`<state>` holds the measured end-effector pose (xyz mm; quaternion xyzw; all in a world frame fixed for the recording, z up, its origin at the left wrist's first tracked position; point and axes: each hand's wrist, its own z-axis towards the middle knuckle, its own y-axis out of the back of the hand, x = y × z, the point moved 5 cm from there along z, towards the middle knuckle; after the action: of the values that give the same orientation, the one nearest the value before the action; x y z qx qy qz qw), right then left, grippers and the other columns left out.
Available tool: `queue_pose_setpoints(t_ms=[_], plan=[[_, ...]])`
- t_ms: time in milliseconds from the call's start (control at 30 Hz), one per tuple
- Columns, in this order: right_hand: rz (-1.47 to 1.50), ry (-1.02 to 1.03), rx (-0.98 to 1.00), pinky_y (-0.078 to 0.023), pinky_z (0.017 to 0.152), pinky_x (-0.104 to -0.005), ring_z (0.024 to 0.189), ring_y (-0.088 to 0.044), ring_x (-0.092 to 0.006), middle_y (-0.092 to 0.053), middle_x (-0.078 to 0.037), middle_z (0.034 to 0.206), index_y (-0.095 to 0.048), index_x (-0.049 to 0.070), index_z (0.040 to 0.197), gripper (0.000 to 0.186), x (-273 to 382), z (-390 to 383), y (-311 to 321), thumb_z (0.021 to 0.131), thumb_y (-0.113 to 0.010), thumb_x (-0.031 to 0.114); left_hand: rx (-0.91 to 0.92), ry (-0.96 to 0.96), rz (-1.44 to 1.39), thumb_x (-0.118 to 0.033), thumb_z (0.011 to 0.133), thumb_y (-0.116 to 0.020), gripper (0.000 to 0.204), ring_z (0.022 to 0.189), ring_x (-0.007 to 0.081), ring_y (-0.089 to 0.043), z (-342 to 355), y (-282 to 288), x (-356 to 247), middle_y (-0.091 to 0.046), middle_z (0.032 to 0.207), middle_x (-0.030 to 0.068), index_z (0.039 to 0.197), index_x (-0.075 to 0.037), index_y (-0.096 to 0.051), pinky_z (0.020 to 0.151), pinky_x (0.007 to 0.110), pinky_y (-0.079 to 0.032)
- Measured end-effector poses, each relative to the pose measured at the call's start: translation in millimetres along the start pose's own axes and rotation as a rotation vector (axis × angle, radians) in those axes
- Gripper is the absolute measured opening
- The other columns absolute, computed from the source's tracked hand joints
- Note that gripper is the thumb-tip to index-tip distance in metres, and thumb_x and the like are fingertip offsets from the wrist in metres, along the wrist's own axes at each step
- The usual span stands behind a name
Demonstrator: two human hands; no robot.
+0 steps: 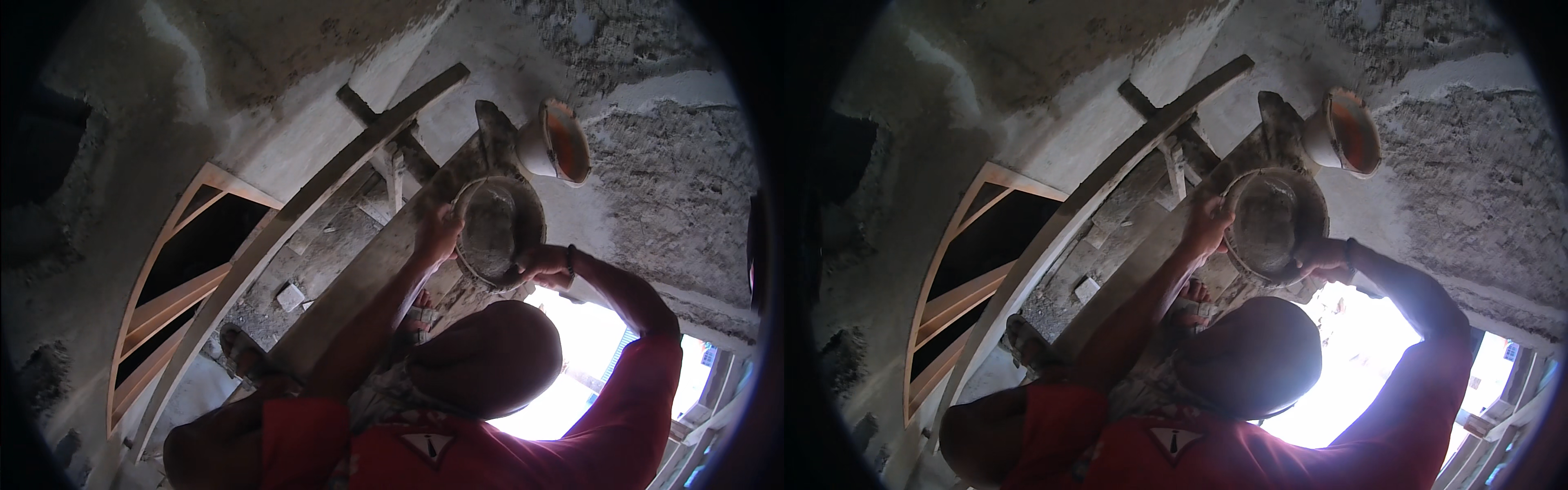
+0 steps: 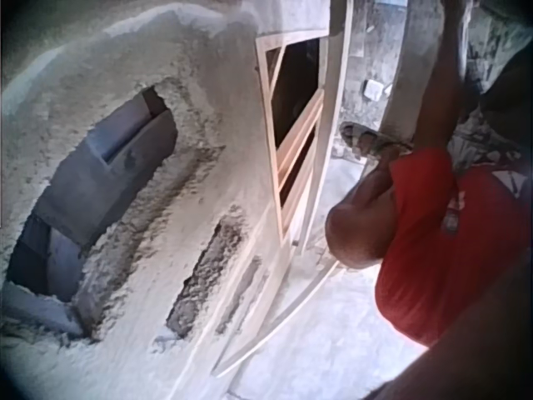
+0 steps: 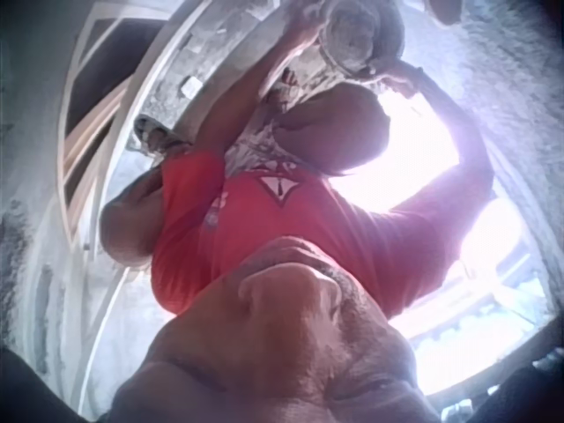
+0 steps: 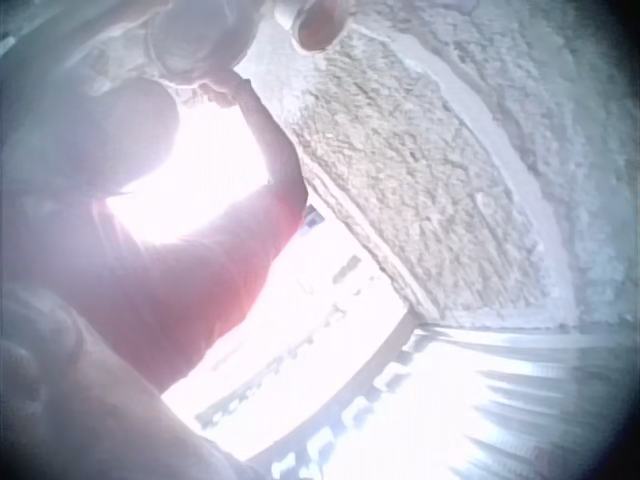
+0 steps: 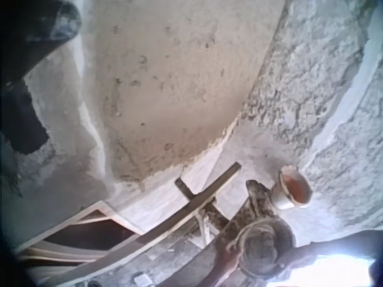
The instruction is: The person applies wet plaster to the edges of a window frame and the adjacent wall using a trowel, taking the material from a small hand-held bucket.
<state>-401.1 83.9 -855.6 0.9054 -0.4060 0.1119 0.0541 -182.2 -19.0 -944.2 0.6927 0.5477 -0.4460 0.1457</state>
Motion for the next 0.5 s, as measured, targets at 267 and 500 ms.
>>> queue_pose_setpoints(t_ms=[267,500], plan=[[0.842,-0.039,-0.048,-0.041,0.044,-0.0264,0.051,-0.047,-0.0103,-0.05,0.001,0.065,-0.056,0.015,0.107,0.024,2,14,-50,0.085,-0.065,0.013,0.055,0.005,-0.015,-0.023,0.087,-0.063,0.03,0.058,0.0104,-0.057,-1,-1,-5,-0.056,0.077,0.0024,0.11,-0.003,-0.06,0.042,0.028,-0.054],[1.087,0.178,-0.166,-0.04,0.044,-0.0254,0.053,-0.047,-0.0118,-0.048,0.0,0.068,-0.054,0.01,0.109,0.024,15,-20,-67,0.088,-0.056,0.02,0.008,-0.027,-0.031,-0.019,0.085,-0.062,0.024,0.056,0.0111,-0.056,3,3,3,-0.055,0.076,0.0017,0.103,-0.003,-0.06,0.041,0.028,-0.053]])
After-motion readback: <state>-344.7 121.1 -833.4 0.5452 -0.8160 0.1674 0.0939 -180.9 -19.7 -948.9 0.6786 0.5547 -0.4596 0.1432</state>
